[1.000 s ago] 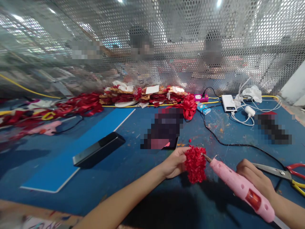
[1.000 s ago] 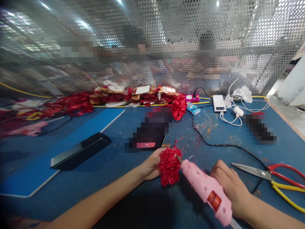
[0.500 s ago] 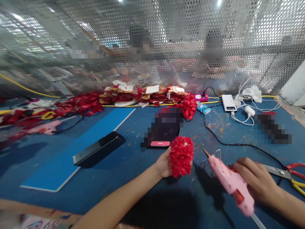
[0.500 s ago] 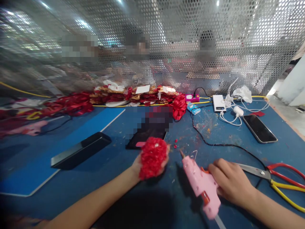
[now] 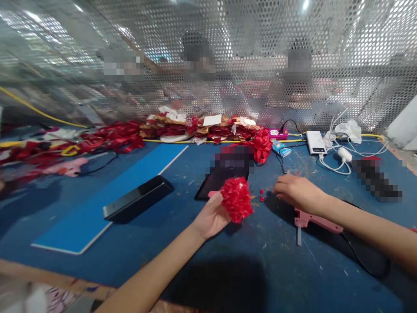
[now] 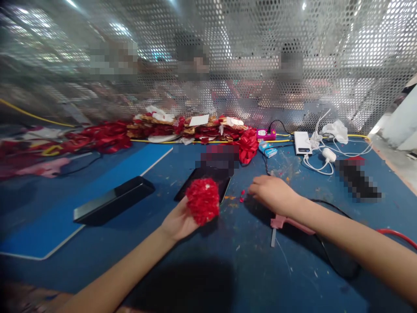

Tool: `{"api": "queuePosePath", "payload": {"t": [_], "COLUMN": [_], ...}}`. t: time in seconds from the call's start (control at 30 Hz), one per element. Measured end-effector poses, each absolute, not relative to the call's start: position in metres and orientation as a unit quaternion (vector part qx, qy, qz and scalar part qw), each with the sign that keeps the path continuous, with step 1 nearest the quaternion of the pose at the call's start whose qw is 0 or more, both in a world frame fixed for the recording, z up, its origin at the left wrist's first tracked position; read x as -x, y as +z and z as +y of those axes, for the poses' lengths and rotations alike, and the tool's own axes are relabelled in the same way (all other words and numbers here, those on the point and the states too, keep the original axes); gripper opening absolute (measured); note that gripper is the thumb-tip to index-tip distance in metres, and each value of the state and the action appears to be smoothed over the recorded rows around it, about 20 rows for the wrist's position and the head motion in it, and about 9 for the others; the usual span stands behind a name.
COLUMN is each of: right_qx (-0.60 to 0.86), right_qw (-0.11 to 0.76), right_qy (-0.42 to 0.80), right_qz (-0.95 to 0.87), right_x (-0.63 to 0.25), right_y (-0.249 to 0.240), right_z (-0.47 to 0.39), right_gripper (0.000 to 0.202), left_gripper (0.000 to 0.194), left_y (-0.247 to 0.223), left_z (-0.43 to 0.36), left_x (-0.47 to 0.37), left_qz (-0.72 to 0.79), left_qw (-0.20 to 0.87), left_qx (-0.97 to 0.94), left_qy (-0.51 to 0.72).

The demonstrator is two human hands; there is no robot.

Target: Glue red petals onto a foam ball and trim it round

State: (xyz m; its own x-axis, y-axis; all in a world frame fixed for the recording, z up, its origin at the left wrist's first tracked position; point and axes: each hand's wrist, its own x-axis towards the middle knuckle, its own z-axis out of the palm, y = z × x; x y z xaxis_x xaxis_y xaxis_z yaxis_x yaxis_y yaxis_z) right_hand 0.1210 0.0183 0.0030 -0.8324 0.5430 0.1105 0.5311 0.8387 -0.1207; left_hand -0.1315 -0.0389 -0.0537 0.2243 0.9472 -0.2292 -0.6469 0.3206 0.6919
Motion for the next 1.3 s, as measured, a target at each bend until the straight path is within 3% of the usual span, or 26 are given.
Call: {"api": "queuePosePath", "payload": {"t": [0.17, 0.3, 0.37, 0.5, 0.63, 0.73, 0.8, 1.07, 1.3], "right_qx": [0.257, 0.242, 0.264, 0.338, 0.367, 0.304, 0.249, 0.202, 0.248], "right_qw": [0.048, 0.022, 0.030, 0.101, 0.181, 0.324, 0.375, 0.447, 0.427], "right_qy": [0.008, 0.041, 0.074, 0.181, 0.197, 0.259, 0.260, 0.189, 0.275], "right_qz": [-0.965, -0.969, -0.961, -0.918, -0.891, -0.857, -0.854, -0.851, -0.825], "right_x": [-0.079, -0.071, -0.071, -0.074, -0.082, -0.091, -0.095, -0.098, -0.094], "right_y": [-0.017, -0.030, -0.032, -0.022, 0.009, 0.033, 0.043, 0.036, 0.034], "right_z": [0.038, 0.051, 0.054, 0.052, 0.037, 0.014, -0.001, -0.023, -0.031], "right_gripper": [0.027, 0.006, 0.010, 0.013, 0.010, 0.009, 0.009, 0.008, 0.009], "left_gripper": [0.038, 0.036, 0.037, 0.040, 0.040, 0.041, 0.042, 0.035, 0.039], "left_y": [-0.047, -0.047, -0.047, -0.045, -0.046, -0.046, -0.047, -0.048, -0.044], "left_z": [-0.050, -0.050, -0.050, -0.053, -0.057, -0.059, -0.060, -0.063, -0.065], "left_x": [0.115, 0.112, 0.111, 0.110, 0.110, 0.108, 0.106, 0.101, 0.100], "left_qz": [0.296, 0.286, 0.283, 0.284, 0.276, 0.273, 0.274, 0.253, 0.241], "left_qw": [0.762, 0.771, 0.774, 0.767, 0.776, 0.787, 0.794, 0.813, 0.814], "left_qx": [-0.279, -0.283, -0.297, -0.321, -0.311, -0.293, -0.281, -0.253, -0.270], "left_qy": [0.505, 0.493, 0.482, 0.477, 0.474, 0.469, 0.465, 0.459, 0.454]}}
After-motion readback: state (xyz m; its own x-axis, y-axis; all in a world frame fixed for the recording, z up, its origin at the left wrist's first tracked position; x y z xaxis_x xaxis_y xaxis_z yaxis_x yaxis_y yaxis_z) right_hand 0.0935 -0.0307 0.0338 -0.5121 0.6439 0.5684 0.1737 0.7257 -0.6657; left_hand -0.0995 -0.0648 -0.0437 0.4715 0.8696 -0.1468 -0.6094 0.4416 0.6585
